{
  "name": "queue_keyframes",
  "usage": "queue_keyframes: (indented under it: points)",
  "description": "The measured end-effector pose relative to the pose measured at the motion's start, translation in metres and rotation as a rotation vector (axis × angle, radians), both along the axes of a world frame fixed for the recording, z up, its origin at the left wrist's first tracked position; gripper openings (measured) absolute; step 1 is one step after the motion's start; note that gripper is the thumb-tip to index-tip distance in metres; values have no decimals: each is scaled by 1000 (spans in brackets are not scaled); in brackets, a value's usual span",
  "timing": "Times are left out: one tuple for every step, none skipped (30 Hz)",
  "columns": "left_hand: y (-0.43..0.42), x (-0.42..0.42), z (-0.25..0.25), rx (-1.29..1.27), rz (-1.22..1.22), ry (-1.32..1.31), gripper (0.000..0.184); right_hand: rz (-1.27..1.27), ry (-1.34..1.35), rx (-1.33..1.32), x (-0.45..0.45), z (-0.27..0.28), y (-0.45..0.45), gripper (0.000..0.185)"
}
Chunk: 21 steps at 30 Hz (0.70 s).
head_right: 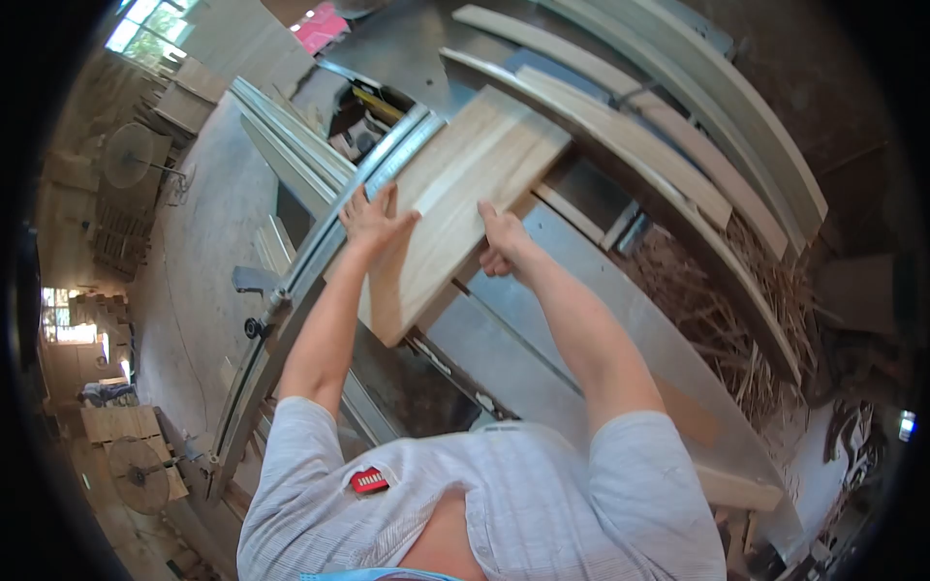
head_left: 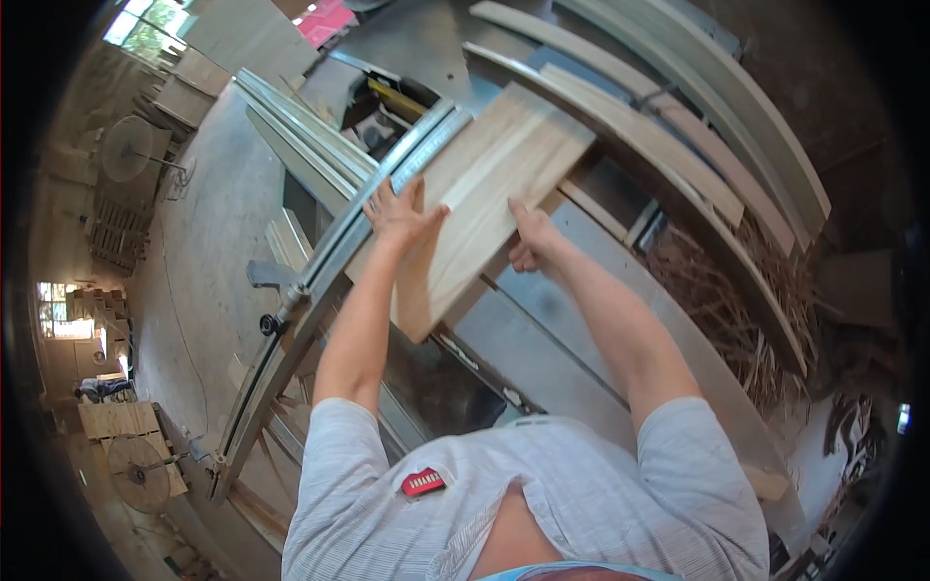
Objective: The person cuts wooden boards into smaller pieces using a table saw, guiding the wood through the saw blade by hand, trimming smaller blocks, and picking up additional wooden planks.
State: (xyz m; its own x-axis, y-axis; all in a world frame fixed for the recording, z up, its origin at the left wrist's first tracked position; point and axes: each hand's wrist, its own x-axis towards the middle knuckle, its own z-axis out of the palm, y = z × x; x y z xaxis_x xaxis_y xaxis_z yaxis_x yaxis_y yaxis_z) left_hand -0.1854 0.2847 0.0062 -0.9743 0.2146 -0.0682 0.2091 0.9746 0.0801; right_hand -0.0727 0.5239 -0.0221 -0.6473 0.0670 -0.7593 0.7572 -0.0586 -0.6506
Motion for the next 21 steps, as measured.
queue_keyframes:
  points:
    - [-3,-3,-3,30,-22,-14,90,-51,-9,-23,0,-3,-2,98]
    - [-2,-4,-1,43,-7,-42,91,-49,-11,-28,1,1,-2,95]
    - [-1,-3,-1,43,-12,-37,93,-47,-10,-30,3,6,-1,93]
    - [0,2,2,48,-23,-36,93,-13,-72,-49,2,7,2,93]
    - [1,2,4,57,-33,-22,94,23,-120,-65,-1,10,6,93]
    - [1,1,3,66,-29,-23,94,14,-99,-58,1,13,5,94]
    - [3,2,4,66,-34,-27,94,10,-102,-58,2,13,5,94]
    - [4,1,6,52,-22,-44,95,13,-95,-45,2,14,4,95]
    - [4,1,8,39,-9,-58,95,18,-86,-32,1,15,4,95]
    - [5,0,10,40,-9,-53,95,19,-80,-31,0,12,4,95]
    - [5,0,10,28,-10,-53,95,4,-60,-39,-1,9,3,100]
    - [5,0,9,14,-11,-56,95,-10,-44,-50,-1,6,2,106]
    - [5,0,8,11,-14,-56,95,-13,-44,-52,-1,2,2,106]
    - [5,0,7,13,-12,-54,95,6,-47,-32,-1,1,2,106]
    - [5,-1,7,17,-9,-52,95,26,-50,-10,-2,1,3,106]
    - [4,-1,6,17,-10,-51,95,25,-49,-10,-2,2,3,106]
    - [4,-1,6,22,-11,-47,95,32,-53,-12,-3,0,3,106]
    - [4,-1,7,28,-12,-43,95,40,-57,-13,-4,-1,4,106]
    - [4,-1,7,29,-12,-40,95,40,-55,-12,-4,-2,4,106]
    - [5,-1,7,22,-9,-43,95,43,-63,-17,-4,-2,4,106]
    - [5,-1,8,14,-5,-46,96,46,-71,-22,-5,-1,5,106]
